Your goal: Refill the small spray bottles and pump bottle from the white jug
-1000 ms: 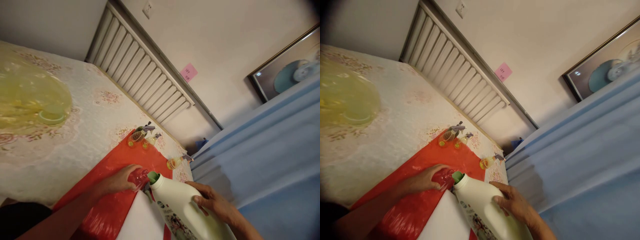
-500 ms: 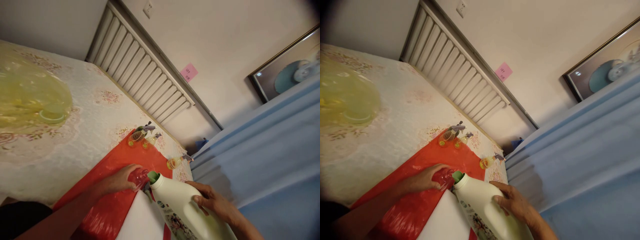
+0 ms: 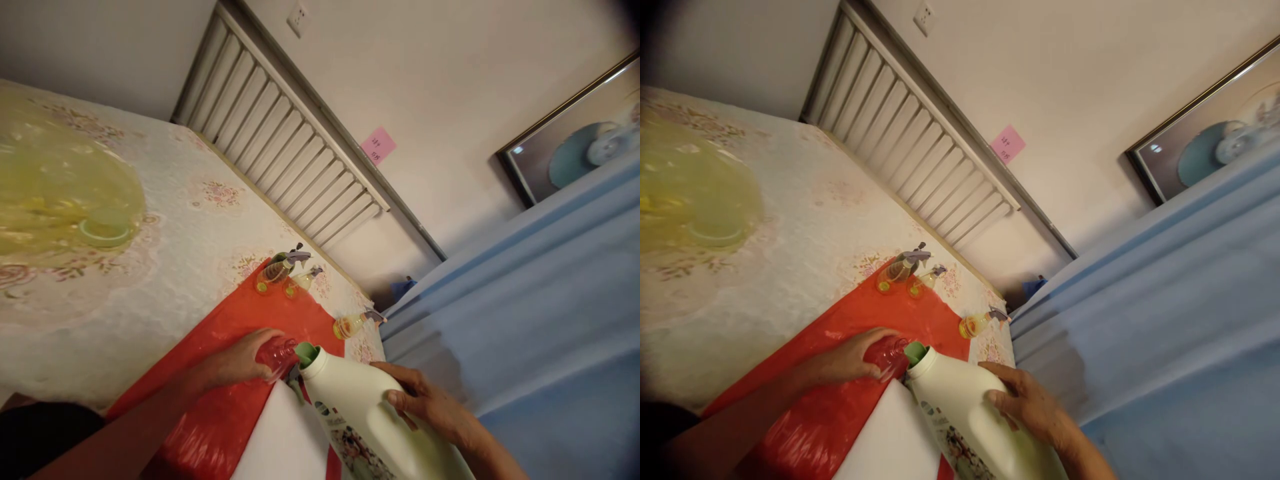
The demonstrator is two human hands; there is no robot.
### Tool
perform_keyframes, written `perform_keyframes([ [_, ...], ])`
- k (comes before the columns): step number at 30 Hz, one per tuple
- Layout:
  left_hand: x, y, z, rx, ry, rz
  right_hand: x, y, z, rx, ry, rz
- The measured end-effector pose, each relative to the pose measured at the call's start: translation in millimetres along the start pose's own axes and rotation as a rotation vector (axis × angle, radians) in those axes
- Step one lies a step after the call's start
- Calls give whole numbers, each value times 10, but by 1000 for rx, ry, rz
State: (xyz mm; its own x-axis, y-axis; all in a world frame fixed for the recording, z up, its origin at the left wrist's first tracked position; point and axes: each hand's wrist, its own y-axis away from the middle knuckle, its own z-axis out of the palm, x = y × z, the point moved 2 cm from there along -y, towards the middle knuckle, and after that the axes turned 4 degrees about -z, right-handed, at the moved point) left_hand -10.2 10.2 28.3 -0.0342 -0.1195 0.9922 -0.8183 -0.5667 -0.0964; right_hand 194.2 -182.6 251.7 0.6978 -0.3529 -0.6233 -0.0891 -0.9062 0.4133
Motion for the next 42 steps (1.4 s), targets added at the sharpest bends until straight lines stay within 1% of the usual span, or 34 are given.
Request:
perform_keyframes([
  [6, -5, -10, 1, -14, -19, -12, 32, 0, -19, -2, -3, 6],
  [14, 23, 0, -2, -23, 0, -23, -6, -7, -16, -1, 16, 9],
  [21, 13, -8, 2, 13, -58, -32, -78, -22, -20, -17, 14, 5],
  [26, 8, -11, 9, 5, -32, -21, -75, -16, -21, -22, 11, -4],
  [35, -45, -32, 13, 4, -57, -49, -94, -20, -24, -11, 8, 15],
  [40, -23, -25, 8, 5, -61, -31, -131, -22, -25, -12, 18, 22],
  [42, -4, -17, -1, 40, -81, -19, -139, -19, -26, -18, 27, 21],
])
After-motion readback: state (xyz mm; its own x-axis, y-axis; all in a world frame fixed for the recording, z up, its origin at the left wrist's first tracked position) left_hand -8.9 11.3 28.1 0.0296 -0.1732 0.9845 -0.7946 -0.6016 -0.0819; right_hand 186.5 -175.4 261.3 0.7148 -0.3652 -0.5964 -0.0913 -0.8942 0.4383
